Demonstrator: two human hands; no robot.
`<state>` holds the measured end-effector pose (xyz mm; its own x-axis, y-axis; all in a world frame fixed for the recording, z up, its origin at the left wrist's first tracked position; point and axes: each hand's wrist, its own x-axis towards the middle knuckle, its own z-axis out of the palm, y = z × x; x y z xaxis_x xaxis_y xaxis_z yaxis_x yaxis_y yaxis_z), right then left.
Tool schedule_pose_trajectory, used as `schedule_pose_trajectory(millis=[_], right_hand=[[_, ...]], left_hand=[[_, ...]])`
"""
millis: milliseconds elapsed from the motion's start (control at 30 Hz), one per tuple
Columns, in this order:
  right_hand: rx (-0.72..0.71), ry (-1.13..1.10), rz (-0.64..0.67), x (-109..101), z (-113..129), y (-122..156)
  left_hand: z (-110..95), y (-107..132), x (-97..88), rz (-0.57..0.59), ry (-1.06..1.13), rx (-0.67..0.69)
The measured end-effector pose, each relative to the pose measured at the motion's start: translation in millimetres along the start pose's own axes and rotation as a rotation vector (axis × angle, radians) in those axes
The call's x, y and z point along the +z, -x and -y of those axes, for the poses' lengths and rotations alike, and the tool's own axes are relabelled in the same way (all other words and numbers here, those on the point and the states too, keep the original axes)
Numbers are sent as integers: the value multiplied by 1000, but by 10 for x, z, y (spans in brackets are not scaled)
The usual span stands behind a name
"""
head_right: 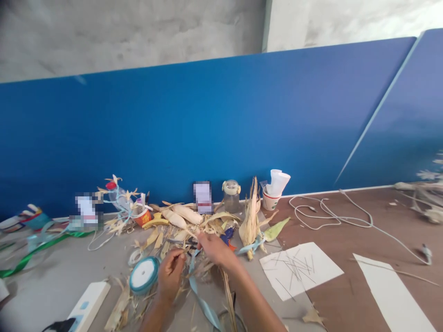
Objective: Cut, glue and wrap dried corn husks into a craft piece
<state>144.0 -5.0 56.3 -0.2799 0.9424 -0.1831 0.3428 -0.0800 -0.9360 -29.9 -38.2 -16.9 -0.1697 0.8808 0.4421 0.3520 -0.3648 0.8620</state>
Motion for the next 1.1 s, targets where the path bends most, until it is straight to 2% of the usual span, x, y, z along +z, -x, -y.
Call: schedule_pose_trajectory(millis=[200, 333, 467, 700, 1100], right_hand=[[-47, 103, 82, 162, 20, 15], [-79, 134, 94, 205, -1, 12], [-117, 146, 106, 261, -27, -9], [-14, 82, 115, 269, -40, -14], [70, 92, 284, 141, -92, -19]], left_hand=[[68, 34, 30, -26, 55, -103], [21, 45, 47, 4, 71, -127], [-73, 31, 52, 48, 77, -99], [-80, 54, 55, 44, 6, -66], [-173, 29, 47, 69, -86, 109]])
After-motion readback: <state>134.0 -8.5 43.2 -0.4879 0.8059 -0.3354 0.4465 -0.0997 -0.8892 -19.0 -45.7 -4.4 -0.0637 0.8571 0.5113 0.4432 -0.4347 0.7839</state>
